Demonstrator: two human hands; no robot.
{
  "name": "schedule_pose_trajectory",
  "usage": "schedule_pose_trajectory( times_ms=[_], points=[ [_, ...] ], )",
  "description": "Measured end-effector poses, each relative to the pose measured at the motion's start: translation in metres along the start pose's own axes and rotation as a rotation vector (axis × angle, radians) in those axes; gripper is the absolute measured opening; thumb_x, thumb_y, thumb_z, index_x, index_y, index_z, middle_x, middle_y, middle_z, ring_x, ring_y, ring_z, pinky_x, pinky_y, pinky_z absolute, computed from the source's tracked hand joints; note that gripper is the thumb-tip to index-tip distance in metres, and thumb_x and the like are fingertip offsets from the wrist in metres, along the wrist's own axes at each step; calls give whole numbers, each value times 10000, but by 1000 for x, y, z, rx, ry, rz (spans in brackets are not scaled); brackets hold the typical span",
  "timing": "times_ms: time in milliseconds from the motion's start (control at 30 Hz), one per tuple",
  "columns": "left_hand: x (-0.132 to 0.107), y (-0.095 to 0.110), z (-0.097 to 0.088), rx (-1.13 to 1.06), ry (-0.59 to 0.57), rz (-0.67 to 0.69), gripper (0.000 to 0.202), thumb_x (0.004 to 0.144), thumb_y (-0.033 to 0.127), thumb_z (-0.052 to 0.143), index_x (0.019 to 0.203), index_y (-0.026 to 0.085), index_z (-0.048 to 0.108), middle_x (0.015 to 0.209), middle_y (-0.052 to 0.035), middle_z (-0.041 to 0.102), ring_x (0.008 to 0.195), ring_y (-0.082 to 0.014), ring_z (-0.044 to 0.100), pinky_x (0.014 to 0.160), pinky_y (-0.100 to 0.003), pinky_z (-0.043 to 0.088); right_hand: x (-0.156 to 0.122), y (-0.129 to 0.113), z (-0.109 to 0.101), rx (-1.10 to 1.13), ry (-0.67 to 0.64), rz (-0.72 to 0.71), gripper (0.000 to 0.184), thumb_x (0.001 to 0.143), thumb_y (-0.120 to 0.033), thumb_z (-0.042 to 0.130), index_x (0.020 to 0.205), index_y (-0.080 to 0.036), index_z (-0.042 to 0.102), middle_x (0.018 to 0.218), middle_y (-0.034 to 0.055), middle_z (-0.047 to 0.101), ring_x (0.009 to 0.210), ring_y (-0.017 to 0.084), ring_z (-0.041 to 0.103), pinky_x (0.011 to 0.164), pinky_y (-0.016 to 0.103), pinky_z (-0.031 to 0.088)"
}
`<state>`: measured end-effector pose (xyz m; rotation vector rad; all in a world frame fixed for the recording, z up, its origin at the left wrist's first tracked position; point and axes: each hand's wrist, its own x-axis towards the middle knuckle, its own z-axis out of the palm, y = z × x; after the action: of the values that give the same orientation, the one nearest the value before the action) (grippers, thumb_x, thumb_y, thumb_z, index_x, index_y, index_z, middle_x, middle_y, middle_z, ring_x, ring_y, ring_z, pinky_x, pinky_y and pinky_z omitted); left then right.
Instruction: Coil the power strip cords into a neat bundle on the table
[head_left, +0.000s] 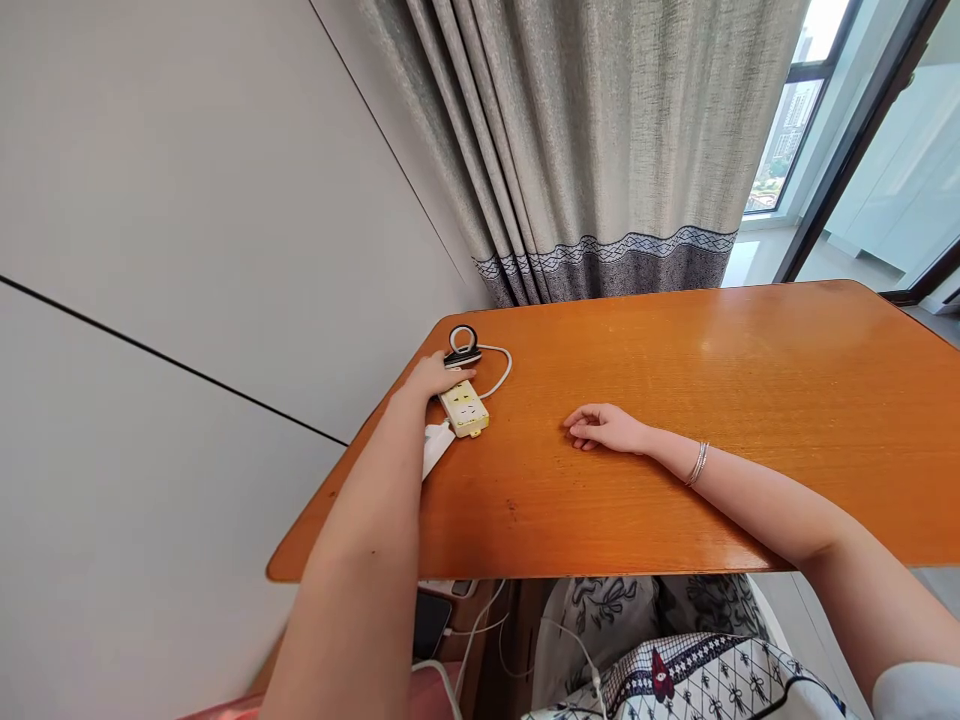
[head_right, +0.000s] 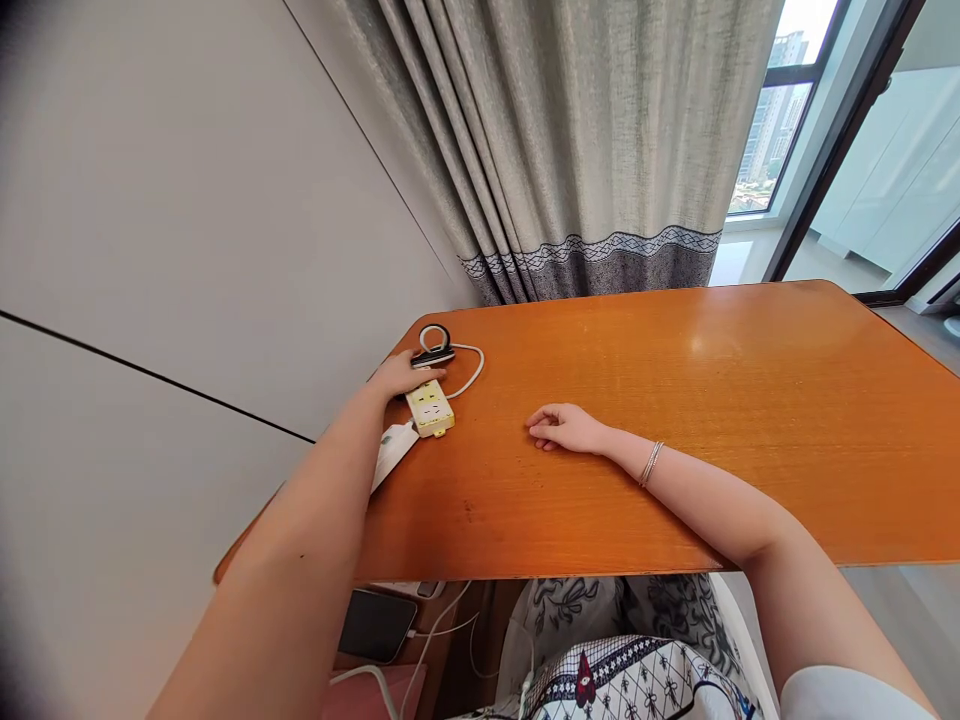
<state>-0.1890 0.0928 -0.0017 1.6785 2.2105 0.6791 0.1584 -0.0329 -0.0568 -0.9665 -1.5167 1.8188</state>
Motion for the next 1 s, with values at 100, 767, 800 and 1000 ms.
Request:
schedule_pose_trajectory(
  times_ms=[100,767,800,1000],
  points=[
    [-14,25,12,125,67,25,792,598,345,794,1308,102,541,1488,-304,473,1410,-486,434,1146,-615,342,1,0,0,-5,25,-16,144,838,-252,729,955,-183,681,861,34,701,742,114,670,730,270,594],
    [-134,167,179,112,-269,644,516,942,254,470,1455,224,515,1594,-122,451,1521,-266,348,1276,-485,216,13,8,-24,-399,692,-345,388,777,-246,646,1157,-209,580,1386,137,522,1385,252,431,1234,442,263],
    [-132,166,178,130,-279,651,521,942,257,472,1461,231,511,1590,-113,459,1519,-259,353,1275,-479,222,12,8,-23,-417,676,-343,398,771,-249,658,1160,-197,590,1404,151,507,1400,260,421,1238,440,257],
    [-130,164,174,204,-305,666,546,952,276,467,1491,192,485,1624,-117,405,1538,-245,315,1289,-429,196,9,8,-22,-542,607,-314,414,802,-282,660,1205,-198,608,1441,155,466,1449,287,374,1234,479,267]
  ],
)
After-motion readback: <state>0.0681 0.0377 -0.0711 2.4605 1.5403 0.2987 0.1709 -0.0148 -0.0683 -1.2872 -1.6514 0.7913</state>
